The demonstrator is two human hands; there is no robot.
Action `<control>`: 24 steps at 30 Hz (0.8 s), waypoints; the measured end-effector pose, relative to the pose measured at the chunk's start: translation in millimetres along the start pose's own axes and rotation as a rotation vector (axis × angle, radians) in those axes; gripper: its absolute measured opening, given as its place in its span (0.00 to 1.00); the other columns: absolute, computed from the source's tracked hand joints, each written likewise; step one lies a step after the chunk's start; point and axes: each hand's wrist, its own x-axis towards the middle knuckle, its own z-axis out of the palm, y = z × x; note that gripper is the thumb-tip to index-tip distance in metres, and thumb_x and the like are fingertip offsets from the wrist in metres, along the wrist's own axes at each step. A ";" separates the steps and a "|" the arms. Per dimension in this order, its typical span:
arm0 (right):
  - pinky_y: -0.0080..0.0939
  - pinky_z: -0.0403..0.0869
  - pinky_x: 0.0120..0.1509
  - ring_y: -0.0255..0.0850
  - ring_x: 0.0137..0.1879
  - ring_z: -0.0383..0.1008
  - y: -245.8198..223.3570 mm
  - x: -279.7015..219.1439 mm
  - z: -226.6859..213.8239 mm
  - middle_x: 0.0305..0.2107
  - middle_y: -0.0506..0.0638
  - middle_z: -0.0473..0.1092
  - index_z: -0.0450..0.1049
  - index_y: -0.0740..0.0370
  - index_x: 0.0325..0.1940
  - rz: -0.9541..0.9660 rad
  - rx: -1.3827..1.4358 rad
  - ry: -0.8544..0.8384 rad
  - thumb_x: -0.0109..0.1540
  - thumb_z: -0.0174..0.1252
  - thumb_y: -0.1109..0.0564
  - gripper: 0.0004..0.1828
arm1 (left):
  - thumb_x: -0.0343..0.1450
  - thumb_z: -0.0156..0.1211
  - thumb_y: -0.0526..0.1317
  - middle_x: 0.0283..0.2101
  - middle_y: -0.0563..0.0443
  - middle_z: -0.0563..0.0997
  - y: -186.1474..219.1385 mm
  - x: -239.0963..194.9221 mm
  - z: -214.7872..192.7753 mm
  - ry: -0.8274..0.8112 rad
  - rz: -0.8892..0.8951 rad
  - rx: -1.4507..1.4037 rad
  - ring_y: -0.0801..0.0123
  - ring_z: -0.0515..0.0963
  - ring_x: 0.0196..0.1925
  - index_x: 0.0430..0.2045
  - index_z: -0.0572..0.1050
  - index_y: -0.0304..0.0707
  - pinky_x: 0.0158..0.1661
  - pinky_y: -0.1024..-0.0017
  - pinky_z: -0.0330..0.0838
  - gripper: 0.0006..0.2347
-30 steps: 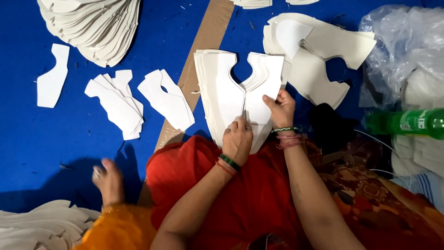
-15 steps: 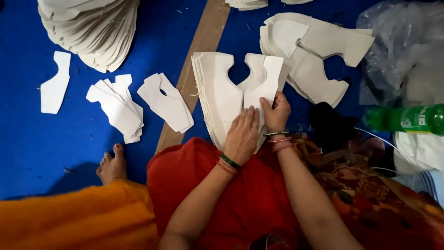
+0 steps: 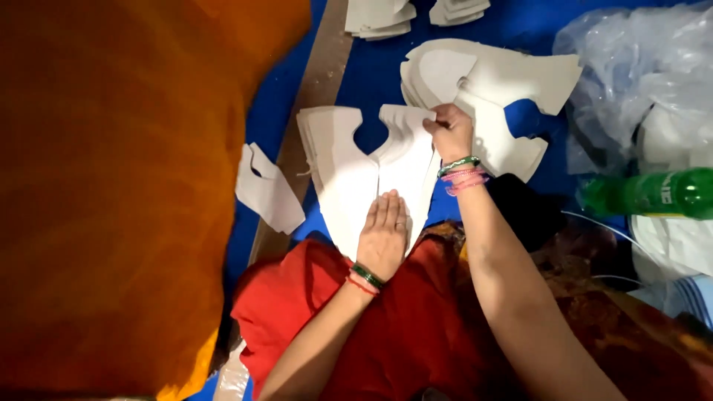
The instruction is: Sorting and stacking white fabric shoe upper components on the floor.
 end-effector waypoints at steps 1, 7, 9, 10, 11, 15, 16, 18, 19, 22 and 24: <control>0.35 0.73 0.41 0.36 0.36 0.75 8.2 5.0 0.5 0.33 0.52 0.76 0.78 0.68 0.45 -0.003 0.002 0.004 0.58 0.67 0.70 0.12 | 0.73 0.48 0.38 0.67 0.28 0.69 -0.5 2.4 -1.5 0.003 0.005 0.002 0.46 0.69 0.69 0.60 0.68 0.19 0.70 0.57 0.56 0.22; 0.32 0.70 0.34 0.32 0.33 0.73 16.4 3.5 7.3 0.33 0.47 0.76 0.76 0.64 0.41 0.235 0.257 0.019 0.59 0.63 0.71 0.09 | 0.74 0.49 0.37 0.66 0.26 0.70 1.1 4.5 -6.8 0.025 -0.006 -0.058 0.45 0.70 0.69 0.59 0.69 0.17 0.69 0.56 0.58 0.21; 0.29 0.75 0.42 0.31 0.37 0.76 23.7 4.2 10.4 0.33 0.47 0.77 0.77 0.64 0.41 0.179 0.312 0.036 0.59 0.64 0.71 0.09 | 0.75 0.50 0.37 0.65 0.26 0.70 1.8 5.0 -7.0 0.050 -0.009 -0.071 0.44 0.71 0.68 0.58 0.69 0.17 0.69 0.56 0.60 0.20; 0.29 0.75 0.42 0.31 0.37 0.76 22.8 3.7 12.8 0.33 0.47 0.77 0.77 0.64 0.41 0.179 0.312 0.036 0.59 0.64 0.71 0.09 | 0.75 0.50 0.37 0.65 0.26 0.70 2.2 5.5 -6.9 0.050 -0.009 -0.072 0.44 0.71 0.68 0.58 0.69 0.17 0.69 0.56 0.60 0.20; 0.29 0.74 0.42 0.31 0.37 0.75 21.9 2.8 15.3 0.33 0.47 0.76 0.76 0.64 0.41 0.169 0.308 0.063 0.59 0.64 0.71 0.09 | 0.75 0.50 0.37 0.65 0.26 0.70 2.4 5.6 -6.9 0.051 -0.008 -0.066 0.44 0.71 0.68 0.58 0.69 0.17 0.69 0.56 0.60 0.20; 0.29 0.75 0.48 0.31 0.39 0.75 49.8 6.7 24.5 0.34 0.46 0.76 0.75 0.64 0.40 0.012 0.338 0.093 0.59 0.64 0.72 0.09 | 0.75 0.49 0.37 0.65 0.25 0.70 3.7 6.1 -7.6 0.058 -0.002 -0.050 0.44 0.70 0.69 0.58 0.69 0.16 0.68 0.56 0.61 0.20; 0.29 0.75 0.48 0.31 0.39 0.75 57.6 7.4 26.4 0.34 0.46 0.76 0.75 0.64 0.40 0.009 0.337 0.092 0.59 0.64 0.72 0.09 | 0.75 0.49 0.37 0.65 0.25 0.70 3.8 6.3 -7.3 0.061 -0.002 -0.050 0.44 0.70 0.69 0.58 0.69 0.16 0.68 0.56 0.61 0.20; 0.30 0.74 0.47 0.31 0.39 0.74 73.0 8.9 29.5 0.33 0.45 0.75 0.75 0.64 0.40 -0.065 0.318 0.141 0.60 0.64 0.73 0.09 | 0.74 0.49 0.36 0.65 0.24 0.70 4.0 6.5 -6.8 0.055 0.004 -0.041 0.43 0.70 0.68 0.59 0.68 0.16 0.67 0.56 0.61 0.20; 0.30 0.74 0.47 0.31 0.39 0.74 69.9 6.2 31.1 0.33 0.45 0.75 0.75 0.64 0.40 -0.069 0.316 0.142 0.60 0.64 0.73 0.09 | 0.74 0.49 0.36 0.65 0.24 0.70 4.7 5.9 -6.0 0.059 0.006 -0.042 0.43 0.70 0.68 0.59 0.68 0.16 0.67 0.56 0.61 0.20; 0.29 0.73 0.46 0.30 0.38 0.73 58.1 1.1 37.9 0.33 0.44 0.74 0.75 0.63 0.40 -0.061 0.241 0.225 0.60 0.64 0.71 0.09 | 0.74 0.48 0.36 0.65 0.24 0.70 4.8 6.1 -4.3 0.064 0.006 -0.037 0.43 0.70 0.69 0.59 0.68 0.16 0.68 0.56 0.62 0.20; 0.28 0.73 0.44 0.29 0.36 0.73 48.2 -2.9 42.6 0.31 0.44 0.74 0.74 0.62 0.40 -0.065 0.106 0.307 0.60 0.65 0.70 0.09 | 0.76 0.48 0.36 0.65 0.24 0.70 5.3 5.8 -4.3 0.070 -0.003 -0.046 0.43 0.70 0.69 0.59 0.67 0.16 0.68 0.56 0.61 0.20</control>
